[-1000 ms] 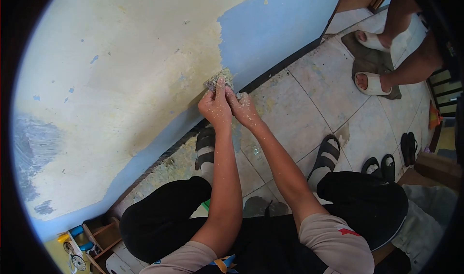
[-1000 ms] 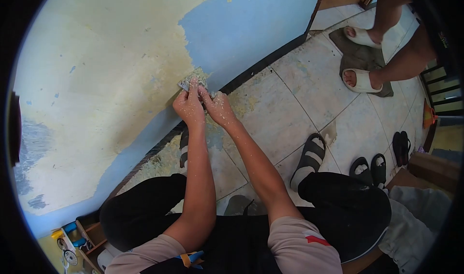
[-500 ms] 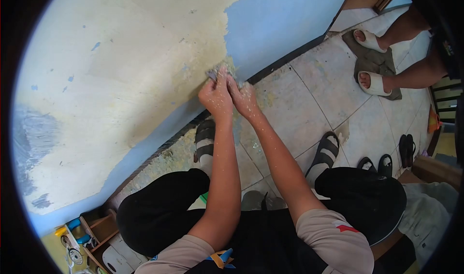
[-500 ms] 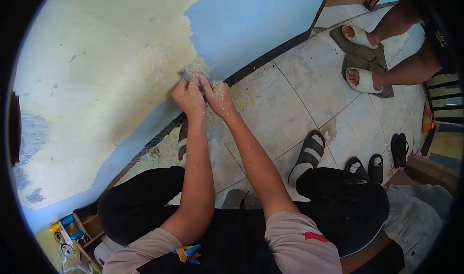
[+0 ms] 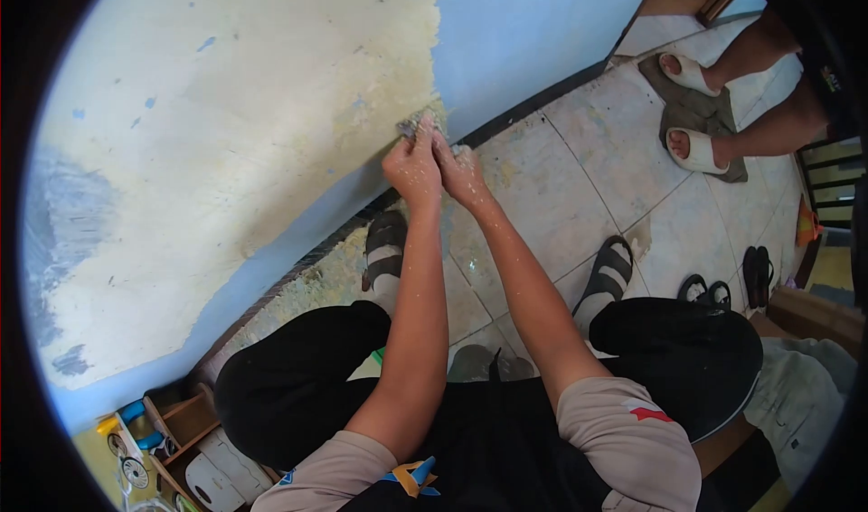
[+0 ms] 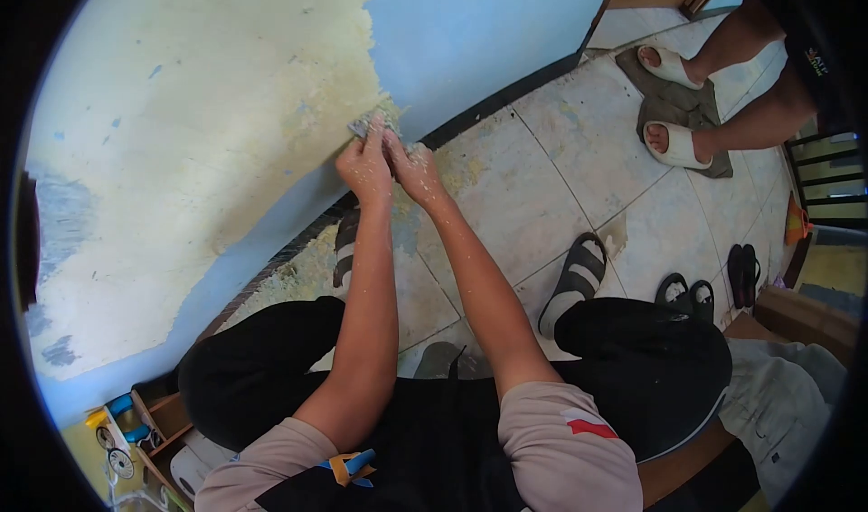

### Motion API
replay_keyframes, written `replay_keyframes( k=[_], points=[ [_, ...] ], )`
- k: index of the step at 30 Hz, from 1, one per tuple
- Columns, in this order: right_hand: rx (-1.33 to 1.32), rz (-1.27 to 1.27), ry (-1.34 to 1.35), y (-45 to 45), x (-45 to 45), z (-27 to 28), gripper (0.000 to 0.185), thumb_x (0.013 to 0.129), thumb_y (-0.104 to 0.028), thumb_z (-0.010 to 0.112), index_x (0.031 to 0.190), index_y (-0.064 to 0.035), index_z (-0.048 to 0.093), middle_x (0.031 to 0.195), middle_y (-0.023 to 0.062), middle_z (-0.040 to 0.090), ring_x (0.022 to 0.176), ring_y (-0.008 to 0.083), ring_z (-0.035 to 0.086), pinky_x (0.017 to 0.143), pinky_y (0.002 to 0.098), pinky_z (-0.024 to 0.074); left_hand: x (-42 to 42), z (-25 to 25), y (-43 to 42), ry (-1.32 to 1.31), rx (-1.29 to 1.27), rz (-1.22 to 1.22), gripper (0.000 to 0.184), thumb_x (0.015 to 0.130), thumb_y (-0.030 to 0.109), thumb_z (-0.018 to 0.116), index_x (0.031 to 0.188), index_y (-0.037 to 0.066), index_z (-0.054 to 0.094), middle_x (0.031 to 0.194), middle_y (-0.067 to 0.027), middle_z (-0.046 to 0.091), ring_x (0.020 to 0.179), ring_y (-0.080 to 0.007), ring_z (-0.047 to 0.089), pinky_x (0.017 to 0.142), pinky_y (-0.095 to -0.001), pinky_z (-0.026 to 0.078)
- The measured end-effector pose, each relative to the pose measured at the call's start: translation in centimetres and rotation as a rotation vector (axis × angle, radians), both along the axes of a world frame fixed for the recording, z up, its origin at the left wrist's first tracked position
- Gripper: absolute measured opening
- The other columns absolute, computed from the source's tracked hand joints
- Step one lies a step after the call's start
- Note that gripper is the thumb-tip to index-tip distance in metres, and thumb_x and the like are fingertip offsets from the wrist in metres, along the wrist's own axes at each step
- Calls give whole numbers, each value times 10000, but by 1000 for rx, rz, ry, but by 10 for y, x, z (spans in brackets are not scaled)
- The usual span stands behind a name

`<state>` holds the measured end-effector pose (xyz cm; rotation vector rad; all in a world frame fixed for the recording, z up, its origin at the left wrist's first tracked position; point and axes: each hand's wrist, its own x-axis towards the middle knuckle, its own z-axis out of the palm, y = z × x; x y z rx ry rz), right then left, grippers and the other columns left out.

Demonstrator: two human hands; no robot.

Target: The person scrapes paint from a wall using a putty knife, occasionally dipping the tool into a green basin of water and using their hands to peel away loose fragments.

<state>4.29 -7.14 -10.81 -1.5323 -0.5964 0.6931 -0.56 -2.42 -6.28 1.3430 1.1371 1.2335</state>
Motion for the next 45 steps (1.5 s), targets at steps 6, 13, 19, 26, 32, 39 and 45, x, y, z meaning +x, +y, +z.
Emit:
replay_keyframes(
  k=[6,13,19,26,32,39,45],
  points=[
    [13,26,192,9,3,12,693,986,-554,496,776,94,626,601,125,592,603,165,525,586,386,461,-2,11,4,99,46,-14,464,844,271,805,583,-36,575,544,12,494,550,-75,400,500,-284,342],
    [-126,81,180,-4,6,8,674,981,-543,520,756,83,626,584,91,567,586,147,508,550,354,435,-5,5,-6,156,0,29,490,848,290,796,582,-50,565,515,-4,480,537,-73,389,494,-298,357],
    [-12,62,15,3,12,14,651,977,-540,534,738,56,644,577,86,566,559,141,504,527,344,424,-2,5,4,43,-17,-4,468,856,295,790,610,-54,600,530,-13,518,532,-67,425,489,-288,380],
    [-194,150,88,-3,14,-5,663,984,-554,506,742,48,644,565,66,553,558,141,506,531,350,425,-1,-9,-1,49,-87,-27,428,878,290,773,632,-34,639,574,-4,572,534,-61,483,499,-267,405],
    [-34,87,132,-7,12,-1,696,981,-572,493,675,38,631,541,87,572,558,157,555,540,352,440,-1,-14,-1,84,-43,-19,440,875,292,774,618,-33,626,570,1,561,544,-64,470,496,-271,386],
    [-31,-23,-15,5,6,3,673,980,-538,531,665,47,646,519,98,568,517,148,556,519,360,444,1,4,0,107,10,12,457,873,307,774,617,-37,618,556,5,543,542,-68,469,498,-286,392],
    [-85,-21,-11,-8,23,-39,653,984,-501,553,647,54,622,501,83,537,504,144,530,506,371,426,11,-35,-9,160,-76,-40,452,883,302,766,612,-27,615,564,8,548,537,-66,462,492,-281,383]
  ],
)
